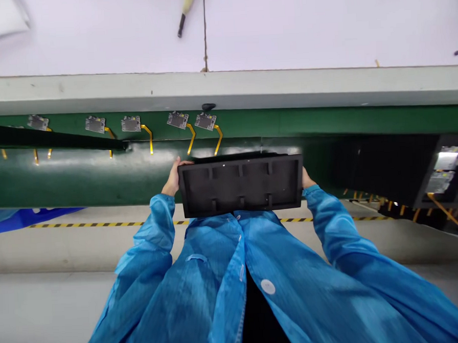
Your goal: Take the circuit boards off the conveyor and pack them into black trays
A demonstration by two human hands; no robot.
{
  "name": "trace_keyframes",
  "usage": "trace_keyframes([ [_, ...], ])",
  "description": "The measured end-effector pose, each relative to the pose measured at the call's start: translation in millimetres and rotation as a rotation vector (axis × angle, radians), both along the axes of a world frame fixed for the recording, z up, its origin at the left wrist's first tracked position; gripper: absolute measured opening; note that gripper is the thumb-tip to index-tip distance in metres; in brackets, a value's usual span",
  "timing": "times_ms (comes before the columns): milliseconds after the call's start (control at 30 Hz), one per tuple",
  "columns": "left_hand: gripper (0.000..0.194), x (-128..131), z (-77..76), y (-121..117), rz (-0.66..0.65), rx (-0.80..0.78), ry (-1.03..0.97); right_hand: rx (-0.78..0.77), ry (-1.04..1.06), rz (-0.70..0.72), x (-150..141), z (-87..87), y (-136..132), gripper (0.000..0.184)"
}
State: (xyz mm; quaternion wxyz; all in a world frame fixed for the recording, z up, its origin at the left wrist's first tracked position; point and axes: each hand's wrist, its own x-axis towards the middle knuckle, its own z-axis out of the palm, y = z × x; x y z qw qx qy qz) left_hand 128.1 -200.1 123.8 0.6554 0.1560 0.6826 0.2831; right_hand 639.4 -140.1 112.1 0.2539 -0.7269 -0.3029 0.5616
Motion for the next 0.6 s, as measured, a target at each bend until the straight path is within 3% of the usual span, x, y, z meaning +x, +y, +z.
trace_keyframes([
  [100,0.081,-10.1,-1.3,3.0,-0.049,-0.006,-0.003,-0.111,0.006,-0.087,-3.2,0.9,3.3,0.045],
  [167,0.070,-21.7,-4.1,19.6,-0.130,0.027,0.069,-0.150,0.024,-0.137,-5.0,1.4,4.1,0.042],
  [233,0.054,-30.7,-10.0,54.1,-0.274,0.165,0.237,-0.172,0.078,-0.161,-6.0,1.7,3.4,0.043],
  [300,0.045,-29.1,-19.3,103.6,-0.485,0.371,0.434,-0.213,0.149,-0.185,-5.9,2.2,0.9,0.048],
  [433,0.068,8.1,-41.2,203.4,-0.986,0.569,0.675,-0.233,0.181,-0.239,-2.7,7.2,-13.6,0.063],
  [500,0.079,28.7,-49.4,233.8,-1.115,0.565,0.734,-0.160,0.143,-0.261,0.0,13.0,-28.2,0.066],
  [600,0.079,44.1,-60.0,251.9,-1.157,0.558,0.716,0.002,0.007,-0.285,3.8,22.7,-60.6,0.071],
])
